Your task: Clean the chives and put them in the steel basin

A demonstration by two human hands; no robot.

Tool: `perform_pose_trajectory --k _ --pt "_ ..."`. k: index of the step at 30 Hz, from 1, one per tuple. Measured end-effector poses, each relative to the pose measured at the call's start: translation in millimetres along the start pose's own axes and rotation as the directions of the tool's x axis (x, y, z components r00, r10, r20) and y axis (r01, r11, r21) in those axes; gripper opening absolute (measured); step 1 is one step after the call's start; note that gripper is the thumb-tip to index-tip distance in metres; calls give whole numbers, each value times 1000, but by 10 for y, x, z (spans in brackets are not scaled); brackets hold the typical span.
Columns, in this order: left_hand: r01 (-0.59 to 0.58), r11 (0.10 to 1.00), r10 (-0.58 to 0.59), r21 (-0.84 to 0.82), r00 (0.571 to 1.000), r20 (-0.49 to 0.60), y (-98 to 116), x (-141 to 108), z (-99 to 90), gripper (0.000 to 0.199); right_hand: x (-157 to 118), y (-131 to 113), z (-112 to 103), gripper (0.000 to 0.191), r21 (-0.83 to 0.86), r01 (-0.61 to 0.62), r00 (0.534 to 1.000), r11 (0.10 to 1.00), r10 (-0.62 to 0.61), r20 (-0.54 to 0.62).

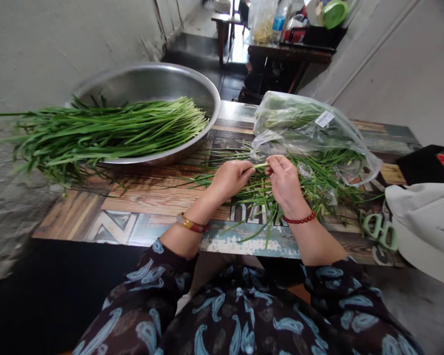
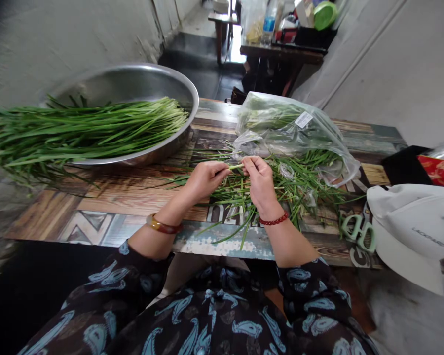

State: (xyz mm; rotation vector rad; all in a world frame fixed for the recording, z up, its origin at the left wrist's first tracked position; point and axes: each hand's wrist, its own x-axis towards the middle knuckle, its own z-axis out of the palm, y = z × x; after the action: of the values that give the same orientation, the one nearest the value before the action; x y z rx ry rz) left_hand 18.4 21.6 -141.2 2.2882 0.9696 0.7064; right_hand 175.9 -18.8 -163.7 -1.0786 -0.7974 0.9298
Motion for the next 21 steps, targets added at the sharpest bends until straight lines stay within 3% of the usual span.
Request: perform_pose_trajectory --k 5,9,13,15,17,19,21 --pt "10 1000 -10 29 1000 8 -1 2 -18 30 43 -30 -39 34 15 14 1000 1000 -14 -22" --pt "46 960 -46 278 999 -7 35 -49 -40 28 117 -109 -201 37 -32 113 990 993 -115 -87" --pt "7 871 -39 492 998 55 99 -99 -30 26 125 -156 -329 47 -215 180 981 960 -192 -36" --pt "-41 843 -12 537 996 94 112 -104 -45 23 102 -148 -345 46 -394 197 979 898 -203 26" --pt "-44 833 5 552 997 71 97 -97 -102 23 85 -132 -344 29 -545 219 976 809 -182 121" --pt "30 839 -22 543 1000 -23 51 -83 -194 25 90 -114 -346 13 -638 278 959 718 -176 221" --pt "137 855 -81 501 988 -132 -14 -64 -286 25 120 -93 -364 14 -693 342 940 635 -218 263"
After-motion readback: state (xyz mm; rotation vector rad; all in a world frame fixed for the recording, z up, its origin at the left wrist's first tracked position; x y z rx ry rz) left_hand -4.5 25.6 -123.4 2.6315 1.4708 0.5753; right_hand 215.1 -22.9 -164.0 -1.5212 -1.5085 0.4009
